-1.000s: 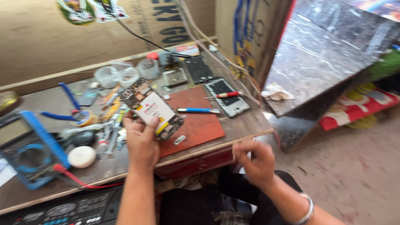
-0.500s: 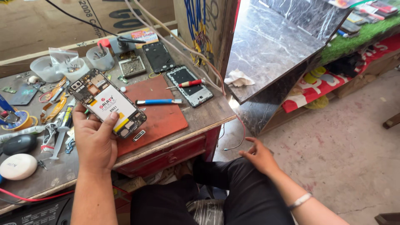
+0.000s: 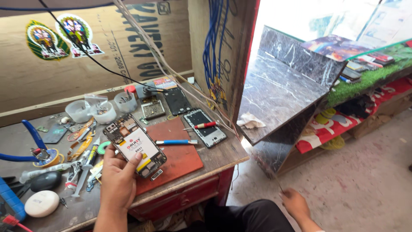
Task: The person repeatedly connects a USB cable to a disassembled smartphone, then removes the cable and reattaches the phone's back cover. They continue to handle the phone and its components on a cluttered workbench.
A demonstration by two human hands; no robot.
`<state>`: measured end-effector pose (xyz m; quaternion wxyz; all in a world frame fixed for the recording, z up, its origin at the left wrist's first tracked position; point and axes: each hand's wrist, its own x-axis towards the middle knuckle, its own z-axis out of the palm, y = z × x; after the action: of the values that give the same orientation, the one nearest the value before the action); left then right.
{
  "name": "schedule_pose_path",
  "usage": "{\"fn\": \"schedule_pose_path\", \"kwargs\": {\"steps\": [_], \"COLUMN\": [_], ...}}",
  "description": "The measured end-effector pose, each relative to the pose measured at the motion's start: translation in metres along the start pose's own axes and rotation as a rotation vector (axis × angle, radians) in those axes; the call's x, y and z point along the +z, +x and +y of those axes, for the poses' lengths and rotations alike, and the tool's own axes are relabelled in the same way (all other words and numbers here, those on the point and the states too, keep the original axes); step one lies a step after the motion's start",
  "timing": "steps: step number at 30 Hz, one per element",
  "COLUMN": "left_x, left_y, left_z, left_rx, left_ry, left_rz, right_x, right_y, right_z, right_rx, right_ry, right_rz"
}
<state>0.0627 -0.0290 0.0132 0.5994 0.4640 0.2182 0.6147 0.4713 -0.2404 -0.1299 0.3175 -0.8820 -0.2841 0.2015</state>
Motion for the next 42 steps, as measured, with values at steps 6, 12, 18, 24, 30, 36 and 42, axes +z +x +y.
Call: {"fn": "schedule_pose_path", "kwargs": {"steps": [6,12,18,24,30,36,42], "left_x": [-0.003,-0.004,-0.004,-0.005,-0.013,-0.019,-0.023], "left_y": [0.0,-0.003,0.001,0.005,0.007,0.01,0.012], "left_z": [0.004,0.003,0.009,0.016,0.014,0.016,0.019], "left_rx": [-0.022,-0.008,0.007,0.002,0.0,-0.011,-0.007], "left_ry": [-0.009,-0.012,-0.028,-0.062,-0.104,-0.123,-0.12], "left_rz": [0.028,0.022,-0.01,-0.018,-0.008,-0.021,-0.018], "right_x": [-0.006,-0.044,-0.125,-0.134,-0.076,0.017,0.074], "right_y": [0.006,0.027,0.056,-0.03,-0.109,-0.14,-0.111], "right_z": [0.028,0.039,-0.035,-0.136,-0.216,-0.254,-0.296], "right_rx": [0.227,-0.351,-0.8,-1.119,-0.964,-0.625,-0.812], "right_ry": [0.726,1.154,0.751,0.787,0.249,0.492,0.796], "right_rz": [0.108,0.613,1.01,0.682,-0.266,-0.753,-0.692]}}
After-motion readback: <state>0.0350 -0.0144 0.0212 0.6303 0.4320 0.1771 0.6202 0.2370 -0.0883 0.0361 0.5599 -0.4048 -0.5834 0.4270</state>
